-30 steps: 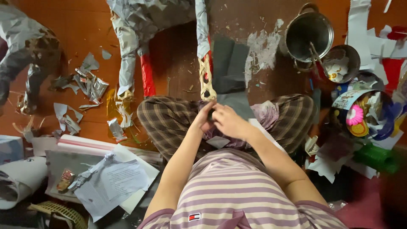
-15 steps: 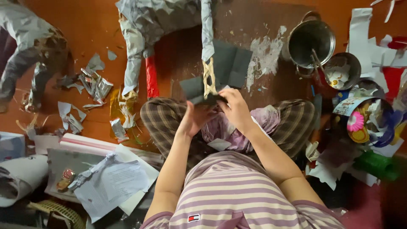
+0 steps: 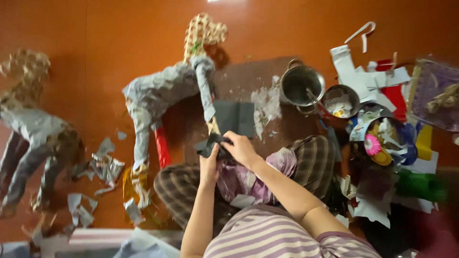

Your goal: Wrapping the legs of a cardboard giraffe model with colored paper and tape.

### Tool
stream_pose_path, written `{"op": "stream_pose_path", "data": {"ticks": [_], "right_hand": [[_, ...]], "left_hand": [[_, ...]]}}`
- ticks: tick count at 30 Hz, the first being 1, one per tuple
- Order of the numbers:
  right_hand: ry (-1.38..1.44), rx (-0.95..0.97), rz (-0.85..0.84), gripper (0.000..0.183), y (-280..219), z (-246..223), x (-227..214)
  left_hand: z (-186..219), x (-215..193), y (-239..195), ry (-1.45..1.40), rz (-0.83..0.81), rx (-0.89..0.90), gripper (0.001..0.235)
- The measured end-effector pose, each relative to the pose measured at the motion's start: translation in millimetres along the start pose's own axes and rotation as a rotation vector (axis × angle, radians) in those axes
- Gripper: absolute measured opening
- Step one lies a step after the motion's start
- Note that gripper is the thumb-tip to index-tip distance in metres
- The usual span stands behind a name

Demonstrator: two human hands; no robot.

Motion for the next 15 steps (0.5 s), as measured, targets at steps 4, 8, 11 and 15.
{"op": "stream_pose_path", "data": {"ticks": [4, 8, 11, 15], "right_hand": [[0.067, -0.015, 0.012, 0.024, 2.5, 0.5, -3.4], [0.139, -0.002, -0.012, 0.026, 0.9, -5.1, -4.9], [0.129, 0.010, -0.039, 0.024, 2.5, 2.6, 0.2], [0.175, -0.020, -0.058, 0.018, 8.9, 26.5, 17.8]], "left_hand": [[9.5, 6.3, 11.3, 0.014, -0.061, 0.053, 0.051], [13.1, 3.9, 16.5, -0.079, -0.107, -0.050, 0.067], [15.3, 8.4, 23.3, -0.016, -0.099, -0.089, 0.071], [-3.9, -10.2, 47.4, 0.240, -0.130, 0.033, 0.073]]}}
Point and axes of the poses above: each hand's wrist, its own y-axis towards the middle knuckle, its own x-axis out of the palm, z = x × y, the point moved 3 cm from there along y, towards the middle knuckle, and after that the axes turned 8 degrees about -z, right-handed, at the moved point
